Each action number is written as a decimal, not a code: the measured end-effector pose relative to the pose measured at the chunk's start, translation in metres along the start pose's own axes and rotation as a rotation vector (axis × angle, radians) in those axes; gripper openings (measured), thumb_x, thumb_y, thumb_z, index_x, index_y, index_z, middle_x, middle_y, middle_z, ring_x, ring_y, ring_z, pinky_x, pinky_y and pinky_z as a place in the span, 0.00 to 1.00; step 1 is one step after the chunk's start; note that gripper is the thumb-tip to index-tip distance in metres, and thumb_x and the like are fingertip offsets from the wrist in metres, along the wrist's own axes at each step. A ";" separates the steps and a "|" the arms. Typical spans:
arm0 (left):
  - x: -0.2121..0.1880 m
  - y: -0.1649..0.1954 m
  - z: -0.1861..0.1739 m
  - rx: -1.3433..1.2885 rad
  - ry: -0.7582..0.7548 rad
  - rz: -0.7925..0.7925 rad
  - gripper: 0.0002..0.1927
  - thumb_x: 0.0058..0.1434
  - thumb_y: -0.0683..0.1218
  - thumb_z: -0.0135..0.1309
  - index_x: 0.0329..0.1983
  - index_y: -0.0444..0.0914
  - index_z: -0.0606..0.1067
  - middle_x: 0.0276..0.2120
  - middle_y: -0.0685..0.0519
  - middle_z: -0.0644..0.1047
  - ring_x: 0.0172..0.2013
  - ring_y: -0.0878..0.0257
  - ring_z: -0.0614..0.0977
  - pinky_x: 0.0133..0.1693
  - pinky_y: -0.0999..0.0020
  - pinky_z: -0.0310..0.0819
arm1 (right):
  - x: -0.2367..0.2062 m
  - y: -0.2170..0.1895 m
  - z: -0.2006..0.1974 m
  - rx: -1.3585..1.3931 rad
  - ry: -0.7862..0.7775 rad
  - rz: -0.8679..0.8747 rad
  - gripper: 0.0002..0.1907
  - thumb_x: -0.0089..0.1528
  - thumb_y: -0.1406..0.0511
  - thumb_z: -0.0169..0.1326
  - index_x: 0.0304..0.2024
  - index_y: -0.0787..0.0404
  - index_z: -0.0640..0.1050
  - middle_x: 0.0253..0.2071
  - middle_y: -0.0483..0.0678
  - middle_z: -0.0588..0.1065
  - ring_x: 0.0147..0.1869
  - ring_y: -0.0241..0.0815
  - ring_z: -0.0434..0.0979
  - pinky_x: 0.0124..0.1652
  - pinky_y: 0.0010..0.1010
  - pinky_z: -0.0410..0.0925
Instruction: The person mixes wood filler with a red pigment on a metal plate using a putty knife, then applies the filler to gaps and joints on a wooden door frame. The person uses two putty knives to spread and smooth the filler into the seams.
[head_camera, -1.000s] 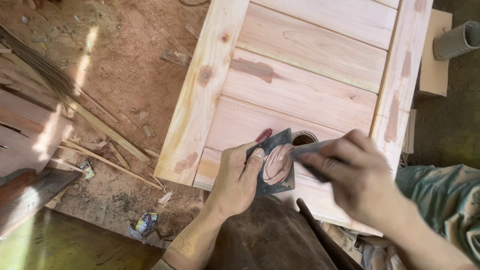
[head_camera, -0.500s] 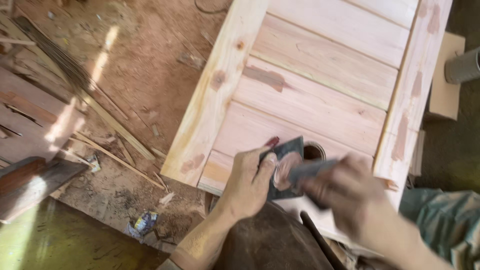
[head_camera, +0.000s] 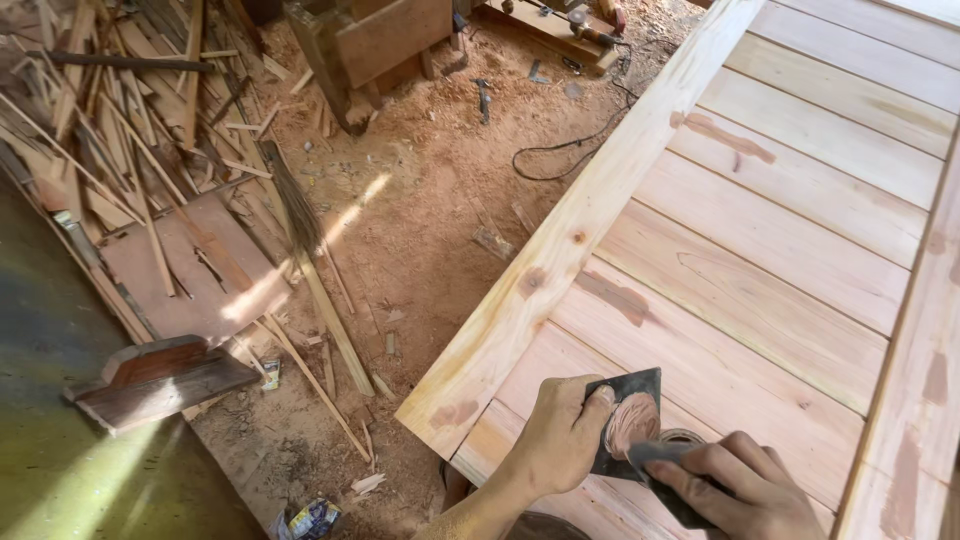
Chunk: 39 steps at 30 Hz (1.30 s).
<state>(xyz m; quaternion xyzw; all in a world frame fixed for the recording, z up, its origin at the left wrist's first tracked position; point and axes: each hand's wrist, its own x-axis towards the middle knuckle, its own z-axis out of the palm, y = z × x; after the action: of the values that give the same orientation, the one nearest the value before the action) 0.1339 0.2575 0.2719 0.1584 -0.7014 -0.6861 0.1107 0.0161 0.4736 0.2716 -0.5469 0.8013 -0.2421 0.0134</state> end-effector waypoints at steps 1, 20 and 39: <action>-0.002 0.000 0.000 0.008 0.024 0.036 0.16 0.70 0.43 0.42 0.31 0.27 0.73 0.22 0.40 0.75 0.23 0.60 0.75 0.30 0.62 0.72 | -0.001 0.000 0.000 -0.053 -0.004 0.084 0.24 0.46 0.65 0.66 0.47 0.47 0.87 0.37 0.35 0.78 0.42 0.36 0.75 0.42 0.33 0.72; -0.007 0.011 0.017 0.015 0.046 0.095 0.16 0.69 0.45 0.42 0.32 0.28 0.73 0.21 0.41 0.74 0.23 0.59 0.74 0.30 0.61 0.71 | -0.037 0.029 0.015 -0.158 0.087 0.000 0.23 0.51 0.66 0.64 0.48 0.39 0.88 0.35 0.35 0.79 0.41 0.35 0.74 0.38 0.33 0.69; -0.014 -0.008 0.013 0.017 0.049 0.079 0.16 0.71 0.43 0.42 0.32 0.28 0.73 0.21 0.45 0.75 0.24 0.63 0.73 0.30 0.65 0.71 | 0.007 -0.067 -0.046 -0.087 0.092 0.058 0.23 0.50 0.78 0.56 0.49 0.63 0.83 0.37 0.47 0.76 0.39 0.48 0.69 0.38 0.40 0.66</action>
<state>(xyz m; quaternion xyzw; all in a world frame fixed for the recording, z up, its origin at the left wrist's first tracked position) 0.1425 0.2752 0.2648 0.1483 -0.7101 -0.6709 0.1535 0.0583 0.4655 0.3403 -0.5120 0.8263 -0.2313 -0.0402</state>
